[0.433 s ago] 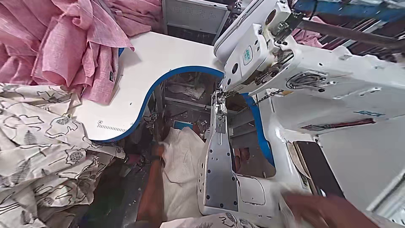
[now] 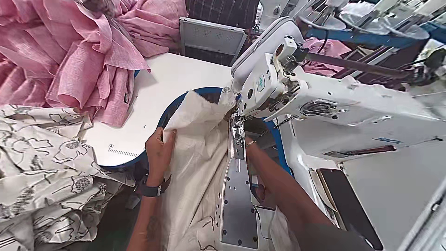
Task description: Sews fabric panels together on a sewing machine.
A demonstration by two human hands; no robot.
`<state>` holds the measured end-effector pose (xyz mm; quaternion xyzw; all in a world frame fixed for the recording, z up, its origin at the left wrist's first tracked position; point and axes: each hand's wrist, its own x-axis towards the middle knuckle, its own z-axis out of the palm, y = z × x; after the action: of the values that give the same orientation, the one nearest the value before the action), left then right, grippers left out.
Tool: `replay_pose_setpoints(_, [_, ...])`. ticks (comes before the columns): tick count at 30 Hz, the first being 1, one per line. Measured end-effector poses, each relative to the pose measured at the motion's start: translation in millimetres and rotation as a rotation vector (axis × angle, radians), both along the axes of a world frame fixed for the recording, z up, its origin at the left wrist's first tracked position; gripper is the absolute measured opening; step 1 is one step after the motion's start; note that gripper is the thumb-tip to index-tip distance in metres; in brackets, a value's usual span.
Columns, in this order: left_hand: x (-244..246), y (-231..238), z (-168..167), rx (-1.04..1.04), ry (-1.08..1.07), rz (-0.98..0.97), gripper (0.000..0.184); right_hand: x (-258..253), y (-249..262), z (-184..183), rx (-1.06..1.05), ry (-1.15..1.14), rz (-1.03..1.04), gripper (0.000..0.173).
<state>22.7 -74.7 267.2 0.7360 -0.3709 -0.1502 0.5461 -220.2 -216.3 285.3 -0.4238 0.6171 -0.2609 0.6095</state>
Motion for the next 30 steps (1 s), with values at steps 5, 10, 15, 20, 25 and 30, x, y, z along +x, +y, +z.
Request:
replay_pose_setpoints(5, [-30.6, 11.1, -21.2, 0.153, -0.049, 0.012, 0.027, -54.0, -50.2, -55.1, -0.239, 0.126, 0.463, 0.019])
replay_pose_setpoints(10, [-34.0, 1.7, -17.6, 0.205, -0.025, 0.032, 0.014, -34.2, -61.8, -63.7, -0.43, 0.107, 0.104, 0.018])
replay_pose_setpoints(15, [-41.6, -6.8, -54.0, 0.308, 0.108, 0.015, 0.026, -56.1, -61.1, -45.3, -0.3, -0.041, -0.003, 0.027])
replay_pose_setpoints(20, [-63.6, 19.9, -90.8, 0.52, 0.234, -0.049, 0.026, -98.5, -57.7, -28.1, -0.225, 0.611, 0.433, 0.031])
replay_pose_setpoints(25, [-64.2, 26.9, -99.7, 0.526, 0.231, -0.093, 0.023, -82.0, -50.0, -21.0, -0.488, 0.437, 0.207, 0.016])
replay_pose_setpoints(30, [-55.2, 4.3, -82.7, 0.416, 0.247, -0.07, 0.022, -73.3, -49.6, -20.9, -0.509, 0.553, 0.099, 0.021])
